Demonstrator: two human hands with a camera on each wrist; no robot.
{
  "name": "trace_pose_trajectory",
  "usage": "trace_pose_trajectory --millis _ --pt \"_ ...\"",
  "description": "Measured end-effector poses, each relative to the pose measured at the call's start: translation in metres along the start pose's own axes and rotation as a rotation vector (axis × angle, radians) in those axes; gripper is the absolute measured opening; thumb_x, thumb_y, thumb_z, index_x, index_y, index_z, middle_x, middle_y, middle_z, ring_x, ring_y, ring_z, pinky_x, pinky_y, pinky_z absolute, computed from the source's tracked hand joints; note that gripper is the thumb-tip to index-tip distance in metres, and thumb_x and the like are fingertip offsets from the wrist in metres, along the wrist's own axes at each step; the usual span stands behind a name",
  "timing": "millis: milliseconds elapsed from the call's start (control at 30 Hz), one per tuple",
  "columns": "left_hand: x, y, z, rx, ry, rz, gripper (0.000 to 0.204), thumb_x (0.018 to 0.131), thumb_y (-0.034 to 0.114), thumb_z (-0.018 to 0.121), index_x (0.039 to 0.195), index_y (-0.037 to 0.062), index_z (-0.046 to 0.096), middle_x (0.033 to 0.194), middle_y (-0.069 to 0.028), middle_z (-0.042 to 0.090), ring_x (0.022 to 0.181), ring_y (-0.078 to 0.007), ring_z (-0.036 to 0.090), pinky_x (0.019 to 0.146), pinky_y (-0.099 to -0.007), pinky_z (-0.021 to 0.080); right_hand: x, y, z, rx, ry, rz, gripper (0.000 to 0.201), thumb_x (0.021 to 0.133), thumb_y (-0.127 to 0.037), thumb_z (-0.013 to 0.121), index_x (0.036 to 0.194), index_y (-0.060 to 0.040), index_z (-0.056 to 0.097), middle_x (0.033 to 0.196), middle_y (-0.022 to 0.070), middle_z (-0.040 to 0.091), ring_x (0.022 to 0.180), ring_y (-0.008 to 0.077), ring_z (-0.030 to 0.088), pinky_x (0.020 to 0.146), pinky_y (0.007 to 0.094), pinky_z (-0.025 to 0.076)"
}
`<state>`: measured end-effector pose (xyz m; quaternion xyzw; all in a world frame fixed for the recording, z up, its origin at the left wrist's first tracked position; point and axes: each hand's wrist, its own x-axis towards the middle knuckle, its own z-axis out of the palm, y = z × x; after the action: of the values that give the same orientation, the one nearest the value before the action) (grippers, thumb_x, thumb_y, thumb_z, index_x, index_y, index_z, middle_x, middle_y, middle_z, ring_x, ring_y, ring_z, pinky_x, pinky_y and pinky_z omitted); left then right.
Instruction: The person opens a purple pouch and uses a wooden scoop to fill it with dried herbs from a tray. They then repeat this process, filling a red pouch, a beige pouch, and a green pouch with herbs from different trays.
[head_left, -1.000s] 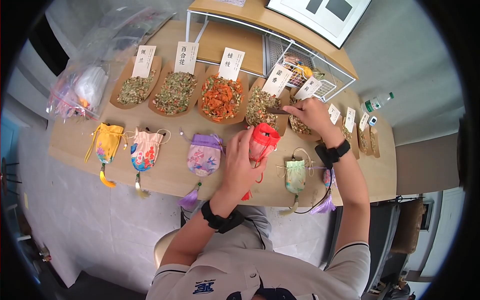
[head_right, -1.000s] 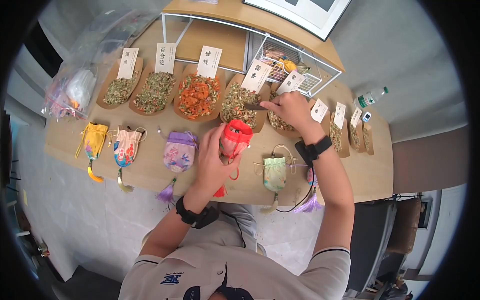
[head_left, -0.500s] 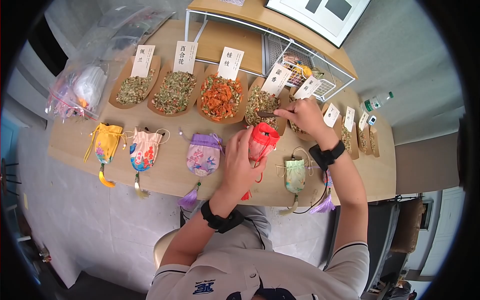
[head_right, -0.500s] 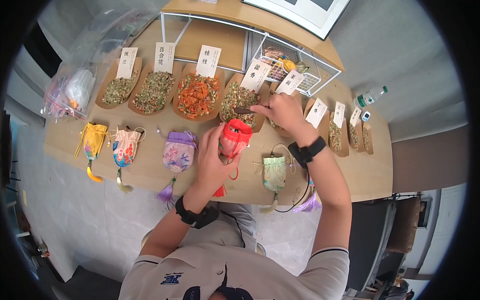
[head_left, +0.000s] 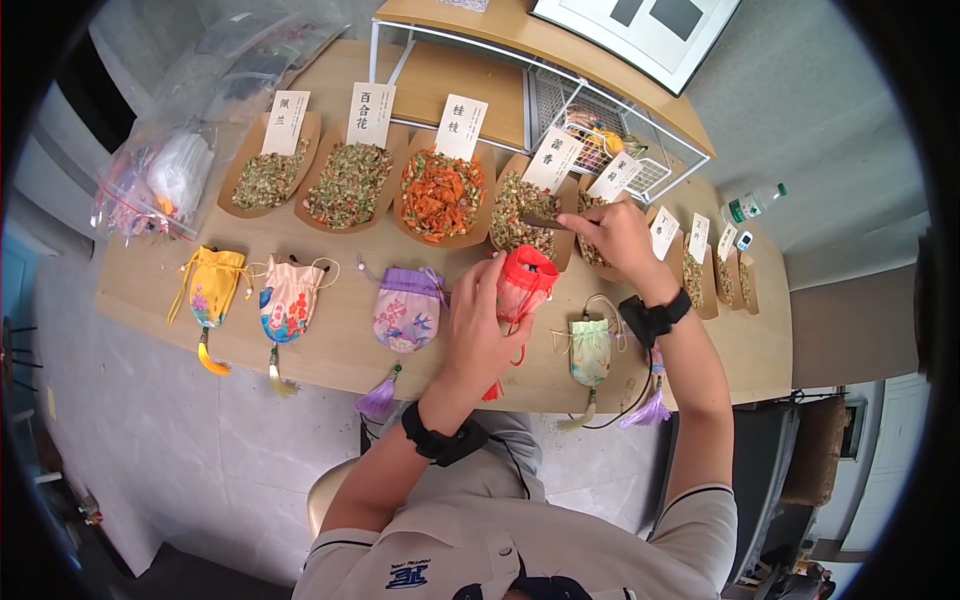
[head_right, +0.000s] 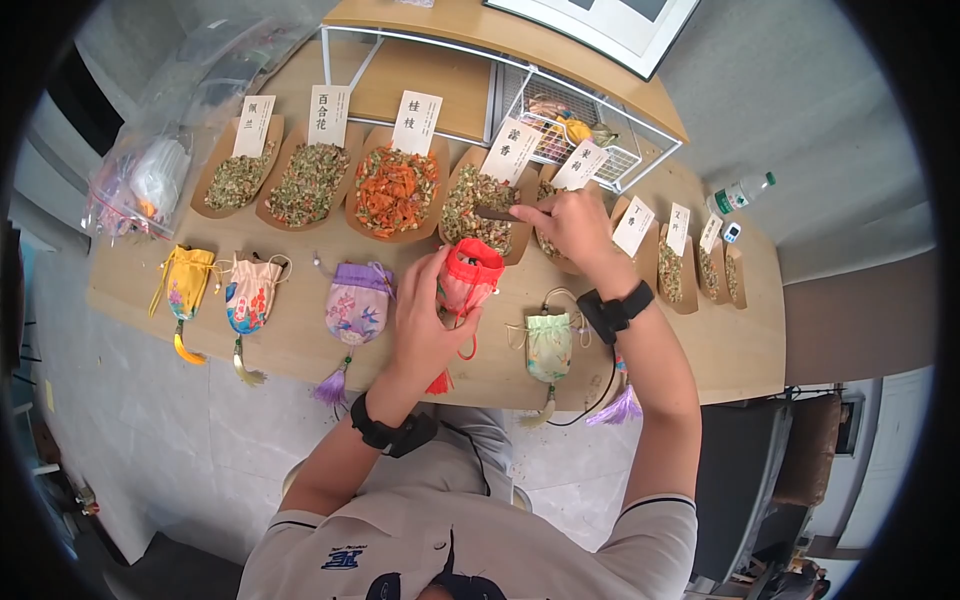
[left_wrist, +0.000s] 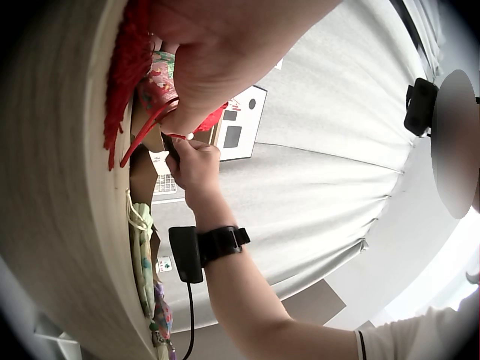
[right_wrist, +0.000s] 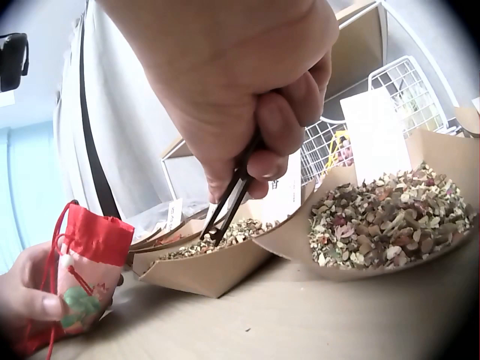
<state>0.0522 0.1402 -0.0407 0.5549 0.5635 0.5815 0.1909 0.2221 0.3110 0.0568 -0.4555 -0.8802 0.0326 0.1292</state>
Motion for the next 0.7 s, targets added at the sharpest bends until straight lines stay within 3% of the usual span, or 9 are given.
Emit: trace_pose_trajectory --millis 267,367,467,700 --pt "0.000 0.000 0.000 0.013 0.014 0.014 0.088 0.071 0.006 0.085 0.148 0.0059 0.044 0.136 -0.0189 0.052 0.124 -0.0391 0.054 0.101 -0.0471 0.049 -0.016 -0.025 -0.037 0.195 0.006 -0.077 0.033 0.088 -0.032 0.082 0.082 0.0002 0.079 0.055 0.0112 0.061 0.045 0.0167 0.051 0.048 0.0324 0.042" --pt "0.000 0.001 0.000 0.002 0.008 -0.003 0.088 0.071 0.005 0.085 0.149 0.0057 0.044 0.136 -0.0190 0.052 0.124 -0.0392 0.054 0.101 -0.0471 0.049 -0.027 -0.036 -0.044 0.203 0.010 -0.137 0.036 0.085 -0.039 0.082 0.076 -0.0039 0.079 0.056 0.0123 0.062 0.047 0.0287 0.057 0.047 0.0344 0.044" --pt "0.000 0.000 0.001 0.003 0.011 0.004 0.088 0.071 0.005 0.085 0.149 0.0056 0.044 0.136 -0.0190 0.052 0.124 -0.0393 0.054 0.101 -0.0471 0.049 -0.031 -0.031 -0.038 0.189 0.039 -0.214 0.035 0.084 -0.038 0.083 0.077 -0.0040 0.079 0.057 0.0117 0.063 0.047 0.0287 0.057 0.047 0.0340 0.044" --pt "0.000 -0.001 0.000 0.014 0.009 0.014 0.088 0.071 0.005 0.085 0.148 0.0053 0.044 0.136 -0.0190 0.052 0.124 -0.0393 0.054 0.101 -0.0472 0.049 -0.002 -0.005 -0.033 -0.020 0.001 -0.043 0.041 0.088 -0.048 0.077 0.079 -0.0081 0.081 0.059 0.0136 0.064 0.053 0.0319 0.062 0.053 0.0396 0.049"
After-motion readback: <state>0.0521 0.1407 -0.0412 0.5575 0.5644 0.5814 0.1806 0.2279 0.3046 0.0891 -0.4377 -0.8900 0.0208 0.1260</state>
